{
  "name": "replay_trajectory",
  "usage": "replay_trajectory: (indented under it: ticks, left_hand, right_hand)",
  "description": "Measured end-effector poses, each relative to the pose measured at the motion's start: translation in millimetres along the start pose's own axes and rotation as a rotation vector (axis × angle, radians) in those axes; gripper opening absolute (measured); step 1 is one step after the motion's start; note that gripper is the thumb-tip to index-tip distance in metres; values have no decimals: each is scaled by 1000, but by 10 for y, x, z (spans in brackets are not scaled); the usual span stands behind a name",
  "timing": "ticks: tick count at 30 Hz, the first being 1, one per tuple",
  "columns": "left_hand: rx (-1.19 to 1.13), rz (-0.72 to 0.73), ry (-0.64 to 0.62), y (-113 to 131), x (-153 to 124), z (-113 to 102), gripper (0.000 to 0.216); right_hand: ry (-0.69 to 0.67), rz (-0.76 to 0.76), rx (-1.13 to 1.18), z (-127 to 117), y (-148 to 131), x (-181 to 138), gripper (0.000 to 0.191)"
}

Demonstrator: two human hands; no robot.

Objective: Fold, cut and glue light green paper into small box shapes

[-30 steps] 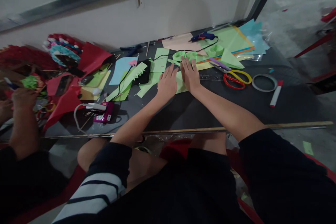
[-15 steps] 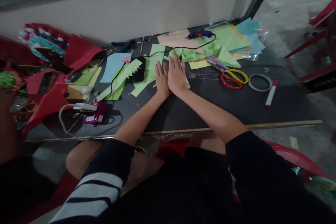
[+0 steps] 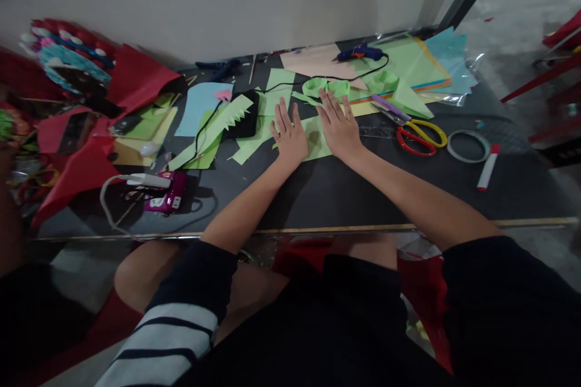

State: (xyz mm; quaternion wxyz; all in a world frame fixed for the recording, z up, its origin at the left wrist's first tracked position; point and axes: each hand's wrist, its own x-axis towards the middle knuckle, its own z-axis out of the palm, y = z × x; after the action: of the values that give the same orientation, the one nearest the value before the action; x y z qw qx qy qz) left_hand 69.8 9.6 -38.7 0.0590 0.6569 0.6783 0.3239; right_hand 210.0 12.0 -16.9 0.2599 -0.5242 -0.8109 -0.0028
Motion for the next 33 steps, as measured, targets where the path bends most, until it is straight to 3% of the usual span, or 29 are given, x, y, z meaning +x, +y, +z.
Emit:
replay_trajectory:
  ticks: [6,11,14,17,20,23,28,33]
  left_hand:
    - [11,70,-2,-30,-9,-98,47]
    - [85,281,-49,-21,-2,-270,39]
    - [93,530,-199,-34,88,-344,34]
    - [40,845,-485,-85,180,-407,33]
    - [29,937,-638,-174,206,-472,39]
    - [55,926,-606,-261,171,-527,31]
    - [294,847,-480,-286,51,-510,28]
    - [248,865,-217,-273,-18,-443,41]
  right_hand:
    - [25,-44,7,-39,215,-157,44]
    - [1,-26,34,-6,298,-163,36]
    - [5,18,33,7,278,-161,37]
    - [4,88,33,-9,244,-157,38]
    - [-3,94,45,-53,212,-144,40]
    - [29,1,80,-102,192,-143,37]
    - [-44,-334,187,-112,192,-187,27]
    - [6,-292,139,-132,200,-163,23]
